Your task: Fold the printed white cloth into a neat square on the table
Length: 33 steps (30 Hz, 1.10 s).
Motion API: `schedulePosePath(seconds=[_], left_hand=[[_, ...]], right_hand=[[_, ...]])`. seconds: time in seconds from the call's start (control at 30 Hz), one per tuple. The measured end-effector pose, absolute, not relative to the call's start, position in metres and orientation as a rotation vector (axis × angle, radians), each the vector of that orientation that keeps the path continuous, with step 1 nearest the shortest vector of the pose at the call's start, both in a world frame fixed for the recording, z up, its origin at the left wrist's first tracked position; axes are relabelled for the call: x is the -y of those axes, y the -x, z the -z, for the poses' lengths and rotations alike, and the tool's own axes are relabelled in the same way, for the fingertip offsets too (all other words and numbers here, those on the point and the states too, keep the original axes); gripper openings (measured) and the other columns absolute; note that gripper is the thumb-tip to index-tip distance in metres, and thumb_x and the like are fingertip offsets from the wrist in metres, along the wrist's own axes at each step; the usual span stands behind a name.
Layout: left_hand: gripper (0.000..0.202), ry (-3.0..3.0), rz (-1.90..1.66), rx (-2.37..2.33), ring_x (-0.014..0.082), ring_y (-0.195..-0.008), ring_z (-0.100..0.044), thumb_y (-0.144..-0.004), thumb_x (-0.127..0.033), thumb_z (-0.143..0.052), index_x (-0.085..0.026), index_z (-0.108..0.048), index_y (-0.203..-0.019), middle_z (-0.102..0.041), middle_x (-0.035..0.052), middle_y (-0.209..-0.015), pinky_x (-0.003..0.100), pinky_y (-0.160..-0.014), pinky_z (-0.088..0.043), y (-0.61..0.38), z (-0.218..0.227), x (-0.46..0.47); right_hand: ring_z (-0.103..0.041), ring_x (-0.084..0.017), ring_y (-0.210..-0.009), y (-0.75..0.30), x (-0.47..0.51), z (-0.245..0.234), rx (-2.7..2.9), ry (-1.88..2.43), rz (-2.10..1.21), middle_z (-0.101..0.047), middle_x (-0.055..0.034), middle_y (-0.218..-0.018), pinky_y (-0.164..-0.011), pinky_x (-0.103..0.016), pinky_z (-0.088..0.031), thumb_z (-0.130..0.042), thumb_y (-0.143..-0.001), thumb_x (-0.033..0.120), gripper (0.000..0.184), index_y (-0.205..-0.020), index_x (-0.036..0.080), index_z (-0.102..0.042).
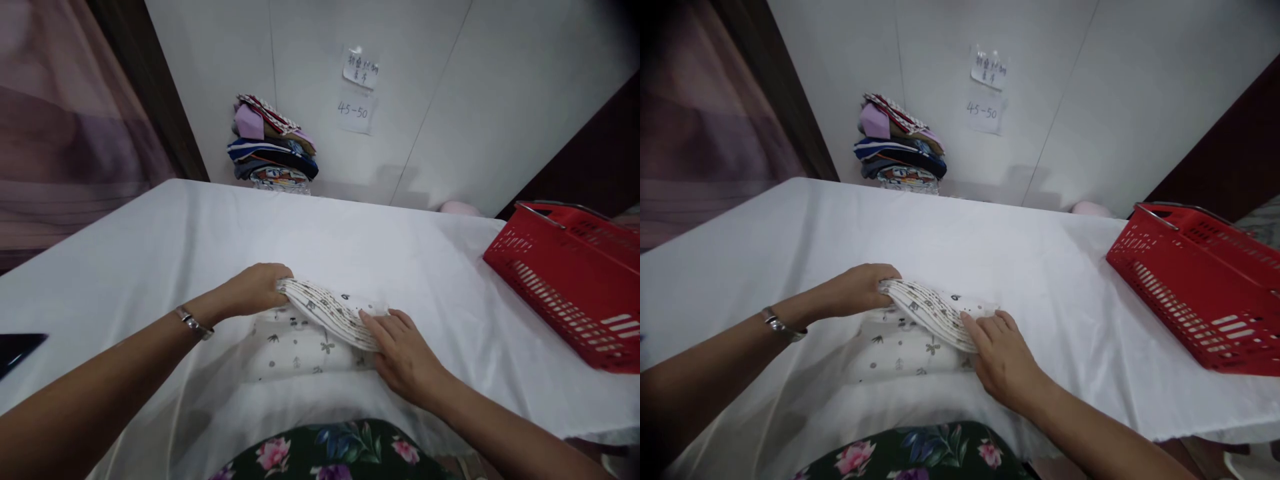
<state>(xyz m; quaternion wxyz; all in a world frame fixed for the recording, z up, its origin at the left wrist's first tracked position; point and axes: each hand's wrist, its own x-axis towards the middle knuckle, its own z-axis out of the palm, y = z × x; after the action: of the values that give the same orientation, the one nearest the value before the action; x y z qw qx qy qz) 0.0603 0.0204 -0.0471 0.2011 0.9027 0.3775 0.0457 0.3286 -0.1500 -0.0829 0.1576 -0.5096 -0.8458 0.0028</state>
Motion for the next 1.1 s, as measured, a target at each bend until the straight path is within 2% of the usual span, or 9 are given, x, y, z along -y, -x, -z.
schedulePosePath(seconds=[0.17, 0.33, 0.5, 0.57, 0.67, 0.8, 0.87, 1.0, 1.1], left_hand=[[0.02, -2.585, -0.094, -1.025, 0.017, -0.075, -0.058, -0.072, -0.032, -0.053, -0.021, -0.062, -0.087, -0.066, 0.0011, -0.084, 0.025, -0.062, -0.039, -0.066, 0.02, -0.038], [0.028, -2.793, -0.183, -1.195, 0.0175, -0.075, -0.058, -0.07, -0.036, -0.057, -0.019, -0.063, -0.091, -0.064, 0.0015, -0.082, 0.024, -0.064, -0.038, -0.085, -0.057, -0.071], [0.04, -3.037, -0.58, -1.4, 0.0186, -0.094, -0.052, -0.082, -0.038, -0.038, -0.009, -0.06, -0.1, -0.059, 0.0039, -0.1, 0.026, -0.078, -0.036, -0.089, -0.114, -0.071], [0.044, -3.132, -0.691, -1.407, 0.0206, -0.099, -0.05, -0.084, -0.032, -0.028, -0.005, -0.058, -0.103, -0.056, 0.0047, -0.104, 0.028, -0.082, -0.035, -0.087, -0.098, -0.068], [0.025, -3.207, -0.617, -1.401, 0.0241, -0.095, -0.052, -0.077, -0.024, -0.049, -0.01, -0.057, -0.097, -0.058, 0.0096, -0.097, 0.034, -0.08, -0.037, -0.085, -0.026, -0.066], [0.02, -3.123, -0.351, -1.145, 0.0242, -0.088, -0.053, -0.072, -0.014, -0.057, -0.018, -0.056, -0.091, -0.058, 0.0085, -0.091, 0.036, -0.076, -0.04, -0.083, 0.099, -0.05], [0.025, -3.03, -0.385, -1.13, 0.0244, -0.089, -0.052, -0.072, -0.011, -0.057, -0.019, -0.055, -0.095, -0.058, 0.0085, -0.094, 0.037, -0.079, -0.04, -0.08, 0.138, -0.039], [0.03, -2.925, -0.49, -1.087, 0.0244, -0.094, -0.05, -0.076, -0.012, -0.054, -0.018, -0.053, -0.105, -0.057, 0.0086, -0.1, 0.037, -0.083, -0.039, -0.071, 0.152, -0.027], [0.028, -2.86, -0.504, -0.993, 0.0232, -0.094, -0.05, -0.082, -0.026, -0.053, -0.018, -0.053, -0.11, -0.057, 0.0078, -0.103, 0.037, -0.084, -0.04, -0.065, 0.14, -0.028]], right_hand=[[-0.058, -0.026, -0.091, -0.367, 0.1, 0.039, 2.342, 1.515, -0.25, -0.062, -0.0104, -0.107, -0.081, -0.045, -0.047, -0.048, -0.072, 0.012, 0.072, -0.141, 0.022, -0.028], [-0.061, -0.021, -0.087, -0.41, 0.021, -0.034, 2.118, 1.518, -0.527, -0.062, -0.0059, -0.105, -0.076, -0.036, -0.051, -0.056, -0.075, 0.022, 0.067, -0.138, 0.024, -0.035], [-0.057, -0.022, -0.095, -0.41, -0.005, -0.081, 2.089, 1.37, 0.11, -0.059, -0.0068, -0.112, -0.085, -0.041, -0.047, -0.053, -0.079, 0.021, 0.061, -0.138, 0.024, -0.034], [-0.053, -0.025, -0.102, -0.405, -0.004, -0.065, 2.122, 1.338, 0.364, -0.057, -0.0088, -0.116, -0.09, -0.045, -0.042, -0.051, -0.079, 0.017, 0.061, -0.137, 0.023, -0.034], [-0.051, -0.028, -0.103, -0.399, 0.0, 0.003, 2.225, 1.341, 0.554, -0.059, -0.0124, -0.111, -0.09, -0.049, -0.039, -0.048, -0.076, 0.009, 0.058, -0.133, 0.018, -0.039], [-0.055, -0.024, -0.09, -0.393, 0.015, 0.119, 2.481, 1.278, 0.368, -0.064, -0.0107, -0.097, -0.084, -0.044, -0.043, -0.042, -0.072, 0.001, 0.05, -0.119, 0.016, -0.052], [-0.054, -0.024, -0.097, -0.393, 0.026, 0.154, 2.454, 1.276, 0.238, -0.062, -0.0117, -0.104, -0.085, -0.044, -0.043, -0.043, -0.072, 0.001, 0.05, -0.118, 0.017, -0.053], [-0.05, -0.025, -0.111, -0.403, 0.043, 0.16, 2.335, 1.283, -0.119, -0.057, -0.0115, -0.119, -0.094, -0.045, -0.04, -0.05, -0.072, 0.008, 0.052, -0.122, 0.02, -0.052], [-0.05, -0.022, -0.114, -0.411, 0.046, 0.146, 2.12, 1.312, -0.515, -0.055, -0.008, -0.124, -0.097, -0.04, -0.04, -0.052, -0.078, 0.018, 0.043, -0.121, 0.024, -0.054]])
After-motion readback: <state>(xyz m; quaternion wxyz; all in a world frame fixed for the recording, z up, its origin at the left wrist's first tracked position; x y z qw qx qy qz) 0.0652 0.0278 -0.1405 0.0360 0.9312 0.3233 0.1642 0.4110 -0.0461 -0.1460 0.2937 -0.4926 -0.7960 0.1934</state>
